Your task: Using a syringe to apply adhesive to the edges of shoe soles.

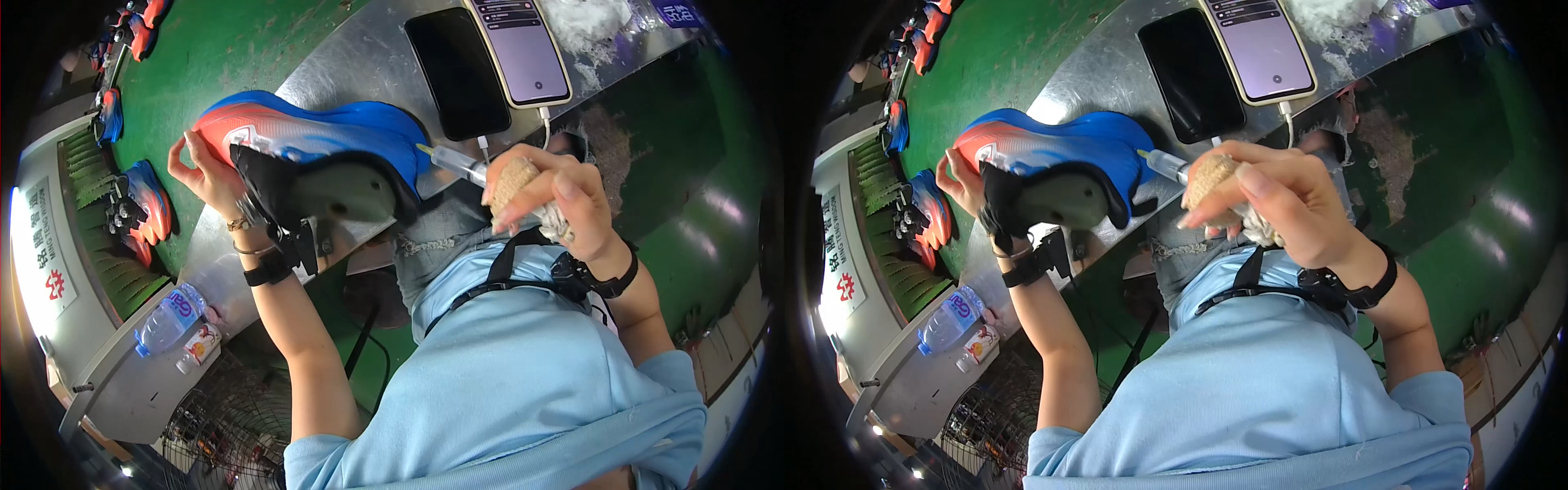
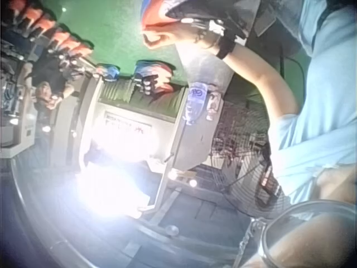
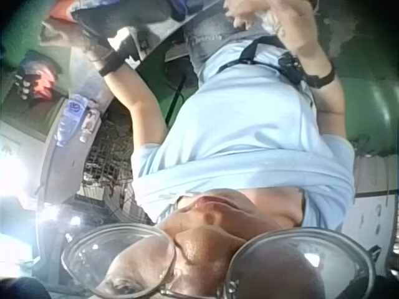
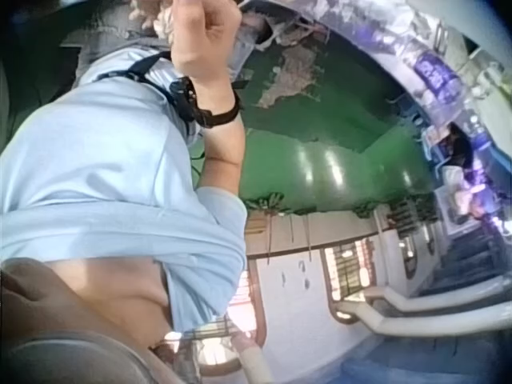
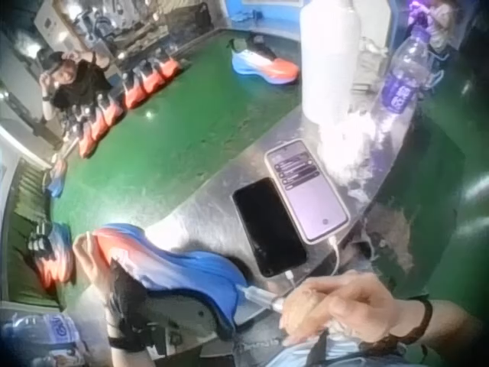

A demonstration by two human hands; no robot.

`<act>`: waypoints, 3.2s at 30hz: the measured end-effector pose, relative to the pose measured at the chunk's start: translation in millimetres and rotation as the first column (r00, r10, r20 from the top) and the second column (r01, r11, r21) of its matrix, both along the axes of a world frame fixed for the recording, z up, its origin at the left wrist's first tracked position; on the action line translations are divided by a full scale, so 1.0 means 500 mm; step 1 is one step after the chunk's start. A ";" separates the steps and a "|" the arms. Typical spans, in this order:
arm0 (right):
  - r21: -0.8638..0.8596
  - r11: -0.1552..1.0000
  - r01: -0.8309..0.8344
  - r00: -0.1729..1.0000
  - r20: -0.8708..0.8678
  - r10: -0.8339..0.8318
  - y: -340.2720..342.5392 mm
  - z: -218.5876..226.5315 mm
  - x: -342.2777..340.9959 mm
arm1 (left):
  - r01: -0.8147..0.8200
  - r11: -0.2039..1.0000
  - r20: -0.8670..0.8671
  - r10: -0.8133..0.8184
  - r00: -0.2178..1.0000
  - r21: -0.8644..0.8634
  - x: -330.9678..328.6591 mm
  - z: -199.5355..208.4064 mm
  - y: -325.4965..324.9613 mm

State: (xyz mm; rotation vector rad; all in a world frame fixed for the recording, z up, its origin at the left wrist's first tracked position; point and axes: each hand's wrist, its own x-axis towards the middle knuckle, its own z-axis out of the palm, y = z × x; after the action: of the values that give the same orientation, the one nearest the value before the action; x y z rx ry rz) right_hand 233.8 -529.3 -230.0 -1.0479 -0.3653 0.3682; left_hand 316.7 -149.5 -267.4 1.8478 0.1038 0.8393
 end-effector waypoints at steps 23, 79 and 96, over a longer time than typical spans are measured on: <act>-0.083 0.993 0.082 0.980 -0.176 -0.096 0.079 -0.005 -0.008 | -0.168 0.611 -0.588 -0.593 0.550 -0.774 -0.460 0.051 -0.181; -0.423 0.882 0.206 0.937 0.344 -0.054 -0.093 0.138 -0.040 | 0.327 -0.137 0.326 -0.697 0.639 -0.935 -0.110 -0.050 -0.541; -0.346 0.880 0.324 0.827 0.556 -0.085 -0.073 0.101 -0.025 | -0.141 -0.171 -0.013 -0.590 0.808 -0.975 -0.096 0.115 -0.532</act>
State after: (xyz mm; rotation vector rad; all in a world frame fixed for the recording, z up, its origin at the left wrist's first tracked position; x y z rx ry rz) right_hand 221.1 -566.0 -179.5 -1.6164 -0.6744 -0.0623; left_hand 268.6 -415.8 -209.9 0.3341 0.5507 -0.2306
